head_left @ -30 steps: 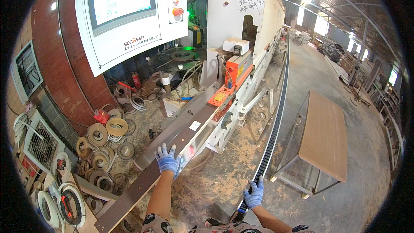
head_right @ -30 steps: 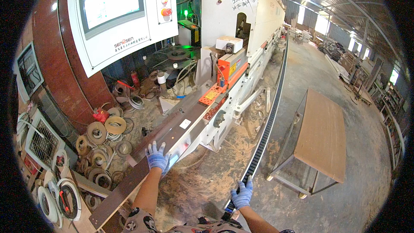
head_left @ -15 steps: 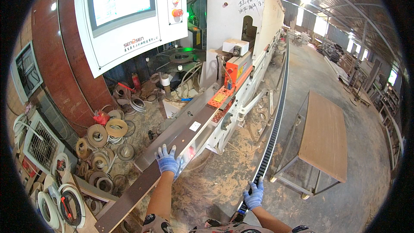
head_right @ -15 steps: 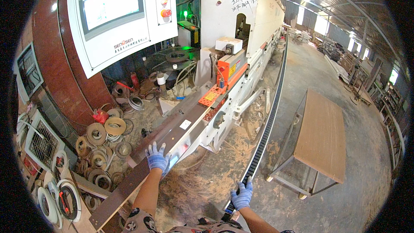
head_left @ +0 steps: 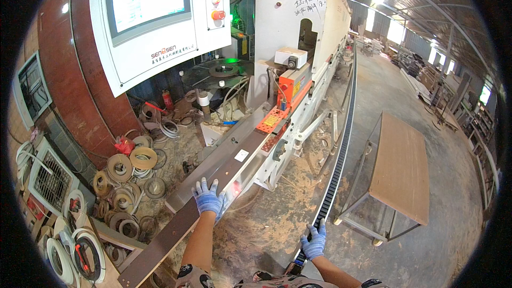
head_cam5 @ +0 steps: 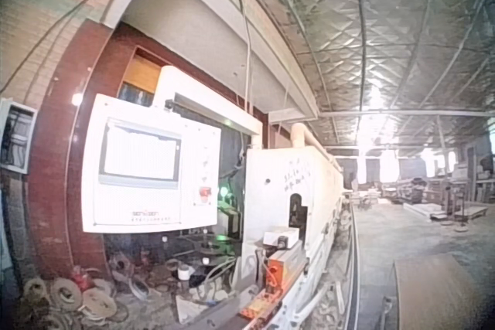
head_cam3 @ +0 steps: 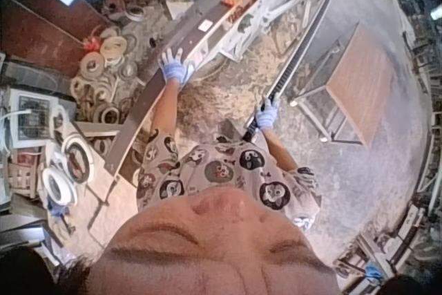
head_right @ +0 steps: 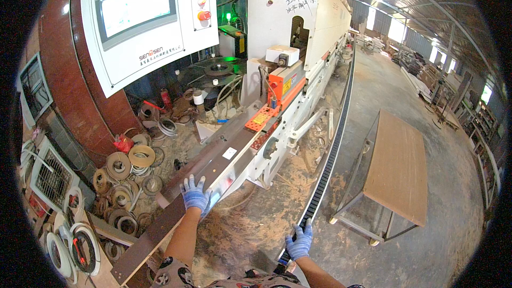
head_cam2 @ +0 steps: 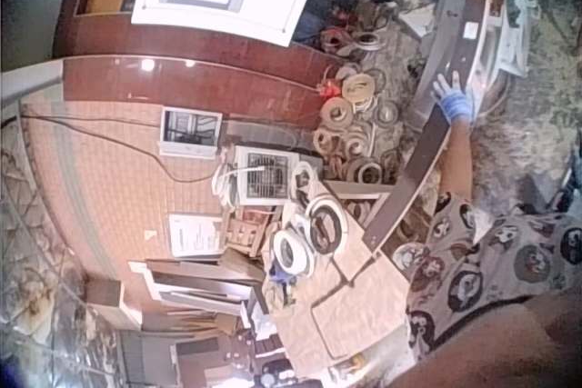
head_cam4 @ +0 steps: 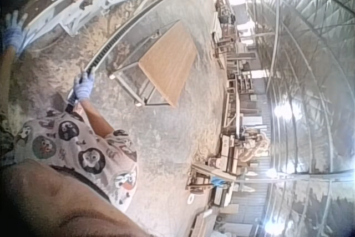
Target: The person operates a CNC edge banding machine to apply edge trim to wooden planks. They feed planks into the machine, retrieve finished pieces, and stack them on a nearby table.
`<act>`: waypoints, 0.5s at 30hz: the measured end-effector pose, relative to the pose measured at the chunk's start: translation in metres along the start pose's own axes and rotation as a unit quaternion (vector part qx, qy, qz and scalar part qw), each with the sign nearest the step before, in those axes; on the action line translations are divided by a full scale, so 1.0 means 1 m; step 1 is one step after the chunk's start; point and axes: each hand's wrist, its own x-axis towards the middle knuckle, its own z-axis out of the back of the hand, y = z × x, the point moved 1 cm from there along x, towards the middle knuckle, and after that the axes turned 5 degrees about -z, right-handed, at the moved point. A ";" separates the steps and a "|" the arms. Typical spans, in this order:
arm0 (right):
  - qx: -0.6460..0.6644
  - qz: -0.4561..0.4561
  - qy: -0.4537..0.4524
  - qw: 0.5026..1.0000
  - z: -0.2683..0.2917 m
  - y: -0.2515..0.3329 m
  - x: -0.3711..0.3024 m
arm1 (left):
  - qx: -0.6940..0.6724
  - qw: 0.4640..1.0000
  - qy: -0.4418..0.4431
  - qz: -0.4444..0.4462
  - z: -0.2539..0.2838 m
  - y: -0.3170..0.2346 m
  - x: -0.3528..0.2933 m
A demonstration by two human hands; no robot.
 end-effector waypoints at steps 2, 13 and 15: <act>0.001 -0.002 0.000 1.000 0.000 0.000 0.000 | -0.001 1.000 -0.002 0.000 0.000 0.000 0.001; 0.014 -0.012 0.002 1.000 -0.003 -0.004 0.001 | -0.021 1.000 0.009 0.009 0.003 -0.005 0.004; 0.008 -0.008 -0.001 1.000 -0.002 -0.001 0.000 | -0.021 1.000 0.009 0.010 0.002 -0.004 0.004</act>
